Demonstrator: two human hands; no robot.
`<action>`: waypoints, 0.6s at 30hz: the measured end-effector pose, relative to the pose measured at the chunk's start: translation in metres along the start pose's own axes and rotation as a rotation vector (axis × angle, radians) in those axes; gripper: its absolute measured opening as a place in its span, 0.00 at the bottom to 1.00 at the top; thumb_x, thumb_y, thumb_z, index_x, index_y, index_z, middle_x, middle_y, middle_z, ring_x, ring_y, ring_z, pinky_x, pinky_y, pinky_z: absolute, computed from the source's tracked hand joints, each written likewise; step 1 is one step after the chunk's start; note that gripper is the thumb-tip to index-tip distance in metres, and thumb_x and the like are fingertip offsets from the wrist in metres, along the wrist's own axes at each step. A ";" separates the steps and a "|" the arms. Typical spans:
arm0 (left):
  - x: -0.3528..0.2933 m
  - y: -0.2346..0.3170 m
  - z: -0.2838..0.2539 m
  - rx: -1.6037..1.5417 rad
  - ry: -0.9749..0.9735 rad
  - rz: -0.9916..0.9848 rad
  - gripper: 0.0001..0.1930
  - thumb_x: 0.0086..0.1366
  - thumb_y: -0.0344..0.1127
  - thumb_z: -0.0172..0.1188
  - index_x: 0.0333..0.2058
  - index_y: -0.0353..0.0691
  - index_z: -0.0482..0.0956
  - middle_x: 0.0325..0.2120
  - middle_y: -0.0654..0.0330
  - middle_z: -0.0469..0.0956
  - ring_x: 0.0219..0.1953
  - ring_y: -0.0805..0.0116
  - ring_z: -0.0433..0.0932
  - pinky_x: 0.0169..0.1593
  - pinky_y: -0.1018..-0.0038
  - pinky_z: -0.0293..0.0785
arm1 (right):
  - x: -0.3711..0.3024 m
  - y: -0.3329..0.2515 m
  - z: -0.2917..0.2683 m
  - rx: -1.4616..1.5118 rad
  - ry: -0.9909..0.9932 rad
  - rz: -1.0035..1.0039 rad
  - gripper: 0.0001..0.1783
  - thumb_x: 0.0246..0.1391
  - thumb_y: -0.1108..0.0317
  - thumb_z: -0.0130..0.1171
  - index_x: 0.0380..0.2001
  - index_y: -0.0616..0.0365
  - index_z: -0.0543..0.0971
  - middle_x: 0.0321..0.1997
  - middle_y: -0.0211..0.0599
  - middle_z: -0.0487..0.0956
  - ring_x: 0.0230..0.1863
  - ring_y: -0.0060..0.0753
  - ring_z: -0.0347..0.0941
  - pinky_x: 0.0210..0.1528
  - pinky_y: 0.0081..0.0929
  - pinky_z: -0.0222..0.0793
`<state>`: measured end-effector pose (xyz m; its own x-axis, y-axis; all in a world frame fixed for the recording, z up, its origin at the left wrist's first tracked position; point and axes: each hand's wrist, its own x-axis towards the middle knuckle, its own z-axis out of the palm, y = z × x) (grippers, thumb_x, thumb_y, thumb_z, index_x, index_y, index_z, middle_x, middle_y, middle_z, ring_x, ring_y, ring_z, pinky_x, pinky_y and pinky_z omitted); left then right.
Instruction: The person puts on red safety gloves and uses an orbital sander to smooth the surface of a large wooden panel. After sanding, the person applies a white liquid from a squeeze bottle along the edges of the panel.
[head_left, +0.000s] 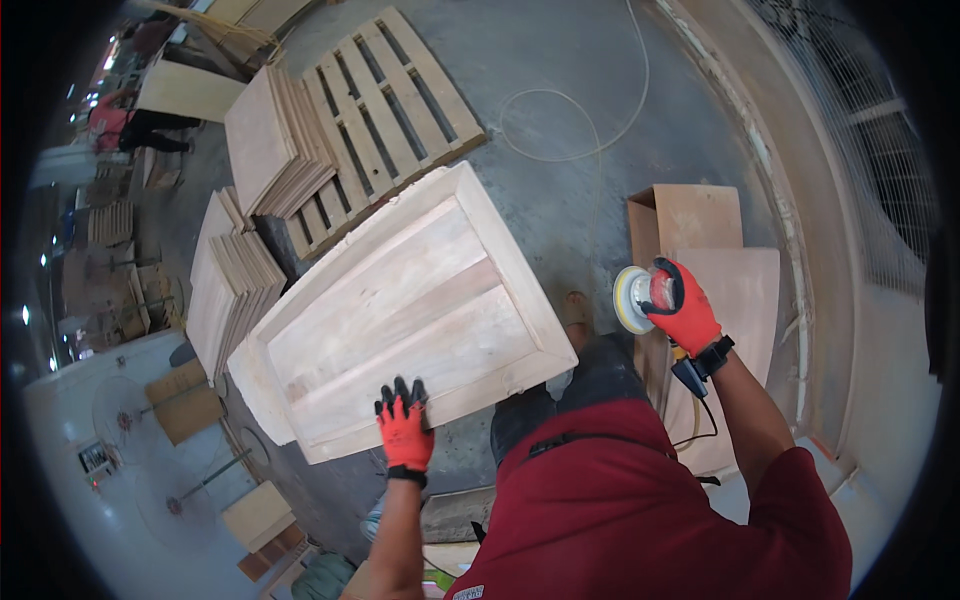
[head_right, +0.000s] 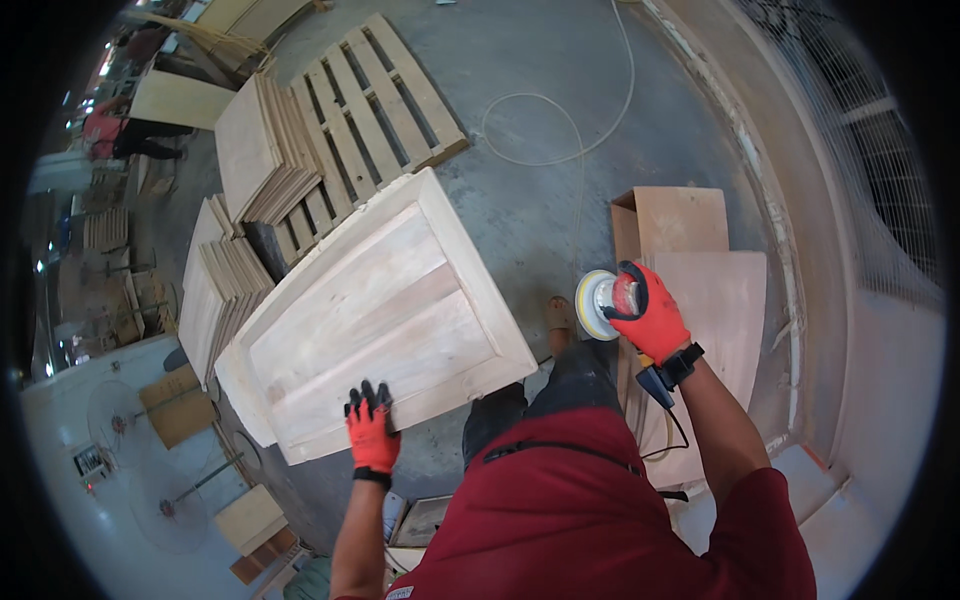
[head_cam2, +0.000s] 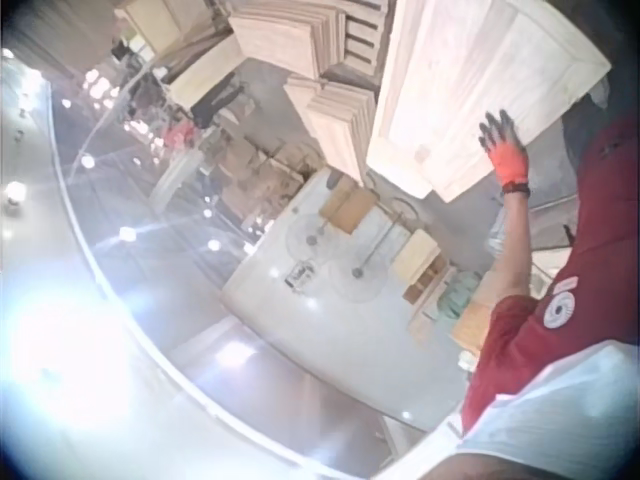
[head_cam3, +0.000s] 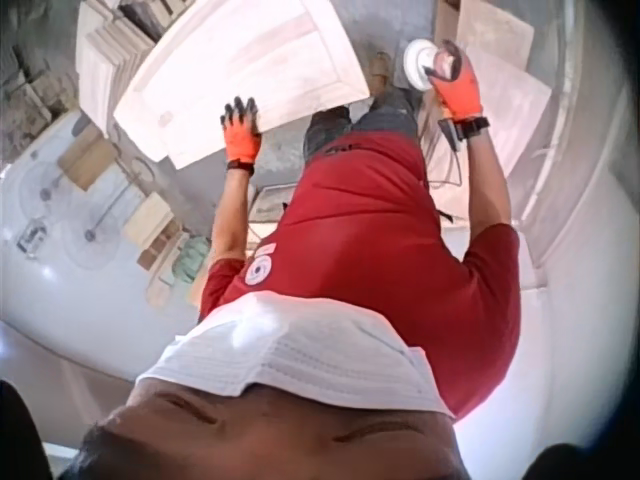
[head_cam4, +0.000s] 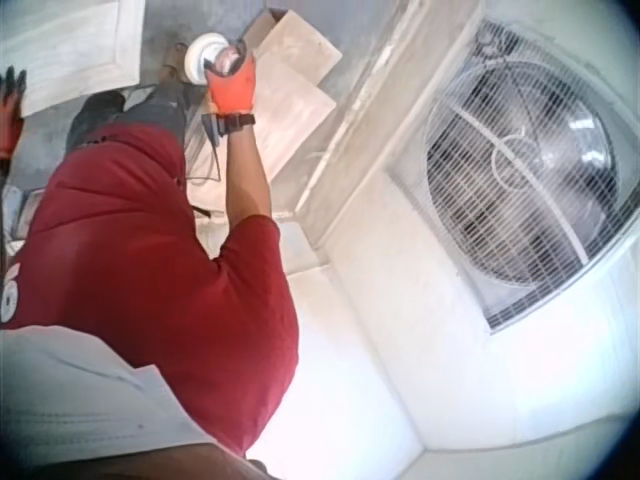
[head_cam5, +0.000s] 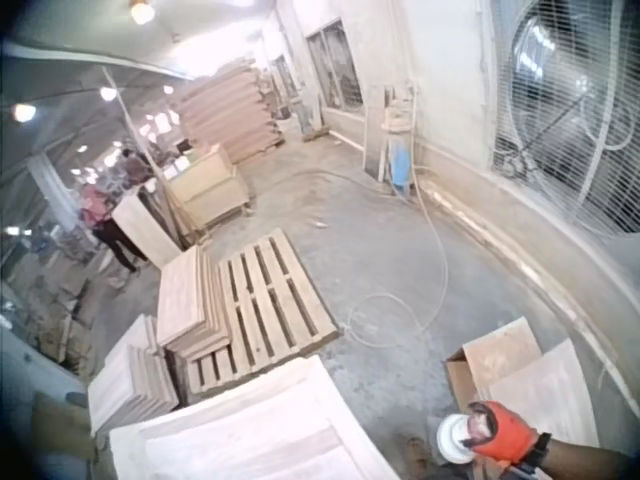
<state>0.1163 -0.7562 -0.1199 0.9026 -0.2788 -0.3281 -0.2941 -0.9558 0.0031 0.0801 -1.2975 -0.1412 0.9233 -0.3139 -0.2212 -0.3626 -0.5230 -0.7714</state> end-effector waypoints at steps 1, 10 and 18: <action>-0.008 -0.005 -0.035 -0.004 0.021 0.036 0.28 0.50 0.31 0.72 0.54 0.47 0.80 0.68 0.47 0.65 0.72 0.42 0.60 0.73 0.49 0.57 | 0.003 -0.002 0.001 0.007 -0.001 -0.010 0.46 0.41 0.64 0.77 0.65 0.55 0.69 0.63 0.47 0.74 0.65 0.49 0.72 0.67 0.40 0.68; 0.090 -0.128 -0.308 -0.354 0.198 0.093 0.24 0.53 0.23 0.71 0.51 0.32 0.81 0.42 0.51 0.85 0.46 0.65 0.83 0.52 0.72 0.77 | 0.002 -0.023 0.004 0.044 0.064 -0.019 0.43 0.42 0.65 0.77 0.64 0.55 0.72 0.62 0.46 0.76 0.64 0.48 0.73 0.67 0.39 0.68; 0.300 -0.125 -0.361 -0.230 0.539 0.216 0.30 0.50 0.28 0.75 0.54 0.37 0.80 0.49 0.48 0.82 0.52 0.56 0.81 0.56 0.68 0.74 | -0.012 -0.021 0.006 -0.014 0.174 0.025 0.44 0.42 0.66 0.78 0.64 0.57 0.71 0.62 0.45 0.76 0.63 0.46 0.73 0.66 0.38 0.69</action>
<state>0.5372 -0.7540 0.1225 0.8798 -0.4188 0.2249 -0.4665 -0.8516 0.2391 0.0779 -1.2778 -0.1262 0.8785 -0.4590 -0.1327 -0.3883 -0.5239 -0.7581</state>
